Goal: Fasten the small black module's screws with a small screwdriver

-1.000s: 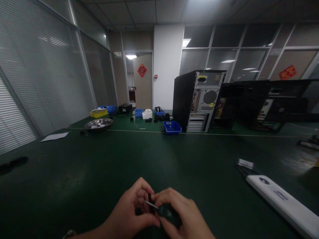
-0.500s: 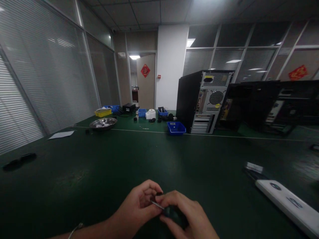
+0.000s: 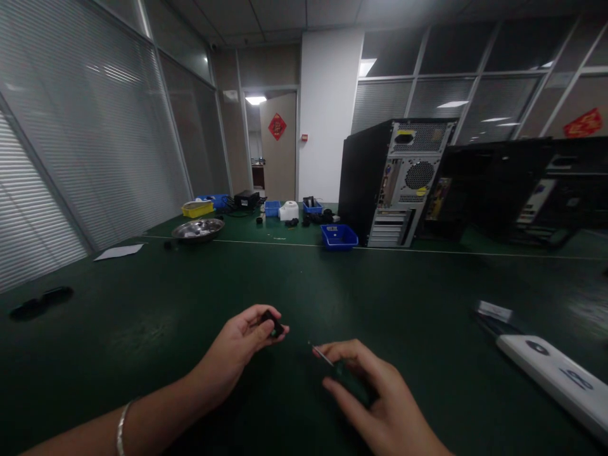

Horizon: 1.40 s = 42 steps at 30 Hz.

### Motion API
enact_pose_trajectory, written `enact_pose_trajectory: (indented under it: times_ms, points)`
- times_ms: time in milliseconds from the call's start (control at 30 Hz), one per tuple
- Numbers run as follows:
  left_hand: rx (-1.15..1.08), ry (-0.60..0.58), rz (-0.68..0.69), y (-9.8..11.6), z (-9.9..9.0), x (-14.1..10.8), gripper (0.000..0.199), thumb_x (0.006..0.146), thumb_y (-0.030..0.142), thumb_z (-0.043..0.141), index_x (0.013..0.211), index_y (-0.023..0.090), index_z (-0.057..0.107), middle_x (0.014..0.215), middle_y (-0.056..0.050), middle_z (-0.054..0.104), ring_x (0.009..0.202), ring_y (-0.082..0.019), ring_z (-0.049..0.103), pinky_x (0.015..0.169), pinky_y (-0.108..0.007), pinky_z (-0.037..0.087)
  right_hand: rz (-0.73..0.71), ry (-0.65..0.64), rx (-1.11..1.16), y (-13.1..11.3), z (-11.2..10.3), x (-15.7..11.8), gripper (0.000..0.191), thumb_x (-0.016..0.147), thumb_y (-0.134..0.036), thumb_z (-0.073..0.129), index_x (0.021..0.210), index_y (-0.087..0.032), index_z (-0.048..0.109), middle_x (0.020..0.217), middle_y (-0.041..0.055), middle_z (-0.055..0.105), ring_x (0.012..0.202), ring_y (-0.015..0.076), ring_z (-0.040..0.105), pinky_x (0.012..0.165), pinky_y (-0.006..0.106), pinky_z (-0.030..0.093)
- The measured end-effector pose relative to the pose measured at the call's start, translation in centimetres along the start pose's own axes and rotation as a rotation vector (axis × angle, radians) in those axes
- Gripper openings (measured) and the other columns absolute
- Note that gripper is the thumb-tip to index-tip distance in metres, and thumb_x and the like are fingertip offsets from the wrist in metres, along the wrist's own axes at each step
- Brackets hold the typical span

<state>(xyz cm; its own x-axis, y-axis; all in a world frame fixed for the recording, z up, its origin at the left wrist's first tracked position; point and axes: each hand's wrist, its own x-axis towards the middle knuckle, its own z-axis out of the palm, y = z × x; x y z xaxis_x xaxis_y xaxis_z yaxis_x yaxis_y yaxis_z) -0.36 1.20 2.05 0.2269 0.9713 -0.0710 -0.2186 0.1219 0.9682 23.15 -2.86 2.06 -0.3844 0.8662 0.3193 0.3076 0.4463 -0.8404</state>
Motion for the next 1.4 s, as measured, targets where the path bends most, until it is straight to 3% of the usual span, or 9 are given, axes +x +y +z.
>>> enact_pose_trajectory:
  times_ms: [200, 367, 467, 633, 833, 1000, 1167, 1300, 1400]
  points:
    - [-0.003, 0.031, -0.029, 0.3, -0.3, 0.6, 0.014, 0.084, 0.026, 0.068, 0.092, 0.014, 0.064, 0.088, -0.003, 0.066, 0.090, -0.021, 0.066, 0.080, -0.032, 0.047, 0.074, 0.011, 0.034, 0.2, 0.1, 0.4, 0.011, 0.087, -0.014, 0.059, 0.096, -0.021, 0.062, 0.094, 0.0040, 0.072, 0.092, 0.0207, 0.068, 0.078, 0.028, 0.055]
    - [0.001, -0.046, -0.077, -0.2, 0.0, 0.4, 0.017, 0.083, 0.027, 0.070, 0.089, 0.012, 0.065, 0.078, -0.005, 0.070, 0.075, -0.018, 0.064, 0.071, -0.030, 0.046, 0.090, -0.016, 0.033, 0.3, -0.1, 0.8, 0.010, 0.088, -0.015, 0.058, 0.094, -0.021, 0.062, 0.090, 0.0036, 0.071, 0.087, 0.0195, 0.069, 0.074, 0.025, 0.055]
    - [-0.008, -0.107, -0.076, -0.5, 0.1, 0.3, 0.020, 0.080, 0.027, 0.072, 0.091, 0.011, 0.067, 0.079, -0.006, 0.072, 0.072, -0.017, 0.064, 0.069, -0.030, 0.046, 0.050, -0.063, -0.020, 0.2, -0.1, 0.5, 0.013, 0.088, -0.015, 0.058, 0.097, -0.022, 0.062, 0.091, 0.0032, 0.070, 0.086, 0.0192, 0.068, 0.075, 0.025, 0.055]
    - [-0.036, -0.166, -0.058, -0.7, 0.2, 0.1, 0.025, 0.072, 0.025, 0.080, 0.088, 0.011, 0.068, 0.083, -0.006, 0.072, 0.075, -0.018, 0.067, 0.069, -0.030, 0.050, -0.135, -0.119, -0.062, 0.1, 0.0, 0.0, 0.042, 0.085, -0.008, 0.059, 0.120, -0.029, 0.056, 0.106, 0.0039, 0.069, 0.092, 0.0193, 0.067, 0.078, 0.025, 0.056]
    - [-0.017, -0.192, -0.070, -1.1, 0.6, -0.3, 0.022, 0.064, 0.014, 0.084, 0.080, 0.012, 0.069, 0.077, -0.004, 0.074, 0.061, -0.013, 0.065, 0.062, -0.027, 0.050, -0.205, -0.199, 0.003, 0.0, 0.2, 0.5, 0.043, 0.087, -0.002, 0.054, 0.120, -0.028, 0.060, 0.109, 0.0070, 0.067, 0.098, 0.0190, 0.066, 0.086, 0.028, 0.054]
    - [-0.016, -0.207, -0.051, -1.1, 1.1, -0.7, 0.024, 0.069, 0.013, 0.080, 0.091, 0.014, 0.071, 0.088, -0.007, 0.077, 0.081, -0.020, 0.069, 0.071, -0.031, 0.052, -0.193, -0.237, -0.029, 0.1, 0.4, 0.6, 0.044, 0.085, -0.001, 0.054, 0.120, -0.026, 0.062, 0.110, 0.0092, 0.067, 0.100, 0.0198, 0.066, 0.087, 0.028, 0.054]
    - [0.008, -0.282, -0.036, -0.9, 1.0, -1.1, 0.037, 0.078, 0.025, 0.075, 0.113, 0.017, 0.066, 0.107, -0.011, 0.074, 0.099, -0.025, 0.066, 0.087, -0.040, 0.049, -0.171, -0.228, -0.058, 0.1, 0.5, 0.4, 0.045, 0.084, -0.001, 0.054, 0.120, -0.026, 0.062, 0.111, 0.0091, 0.066, 0.102, 0.0203, 0.066, 0.089, 0.028, 0.054]
    - [-0.013, -0.271, -0.009, -1.1, 0.7, -0.9, 0.037, 0.082, 0.032, 0.071, 0.116, 0.018, 0.065, 0.107, -0.011, 0.072, 0.097, -0.026, 0.065, 0.083, -0.038, 0.048, -0.159, -0.222, -0.061, 0.1, 0.4, 0.7, 0.043, 0.083, -0.001, 0.055, 0.118, -0.025, 0.063, 0.109, 0.0094, 0.067, 0.099, 0.0205, 0.067, 0.086, 0.028, 0.055]
    - [-0.048, -0.155, 0.014, -1.0, 0.4, -0.3, 0.037, 0.082, 0.032, 0.070, 0.115, 0.019, 0.063, 0.104, -0.011, 0.072, 0.087, -0.023, 0.065, 0.075, -0.035, 0.046, -0.172, -0.182, -0.061, 0.1, 0.2, 0.8, 0.040, 0.082, -0.001, 0.055, 0.114, -0.024, 0.064, 0.104, 0.0095, 0.069, 0.093, 0.0208, 0.068, 0.081, 0.029, 0.056]
